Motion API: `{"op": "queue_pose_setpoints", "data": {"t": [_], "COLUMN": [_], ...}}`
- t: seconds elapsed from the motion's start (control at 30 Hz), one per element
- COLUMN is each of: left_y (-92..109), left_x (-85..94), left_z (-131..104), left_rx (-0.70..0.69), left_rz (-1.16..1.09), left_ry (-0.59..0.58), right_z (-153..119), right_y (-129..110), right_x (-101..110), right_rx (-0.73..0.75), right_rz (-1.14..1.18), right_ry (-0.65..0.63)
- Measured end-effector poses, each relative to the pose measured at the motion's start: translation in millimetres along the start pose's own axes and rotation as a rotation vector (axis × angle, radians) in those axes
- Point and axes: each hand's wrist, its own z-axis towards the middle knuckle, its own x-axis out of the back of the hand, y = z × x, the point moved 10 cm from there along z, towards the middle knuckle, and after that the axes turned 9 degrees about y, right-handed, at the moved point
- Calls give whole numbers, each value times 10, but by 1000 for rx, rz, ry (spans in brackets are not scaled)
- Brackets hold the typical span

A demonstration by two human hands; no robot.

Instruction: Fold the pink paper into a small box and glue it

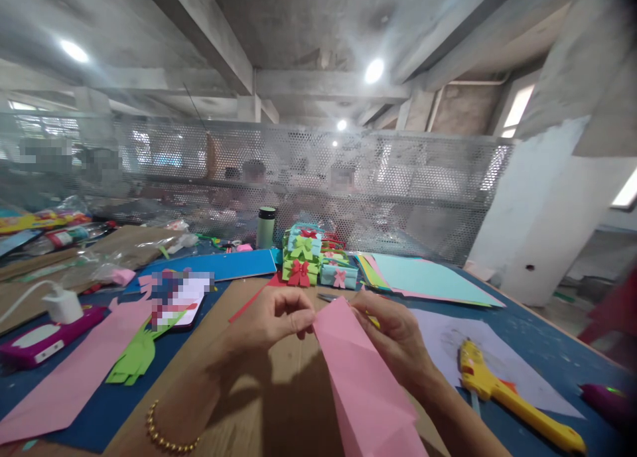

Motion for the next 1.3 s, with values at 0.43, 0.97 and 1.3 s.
{"op": "queue_pose_setpoints", "data": {"t": [0.43,0.97,1.3], "left_y": [-19,-34,-81], "left_x": [-27,-90,-71], "left_z": [-1,-8,12], "left_rx": [-114,-50,-55], "left_rz": [-33,67,40], "left_ry": [11,-26,-33], "right_z": [-2,23,25], "right_y": [-21,-121,-179], "right_x": [10,-22,-60], "right_rx": [36,91,114], "right_rz": [-7,2,-16], "right_ry": [21,18,1]}}
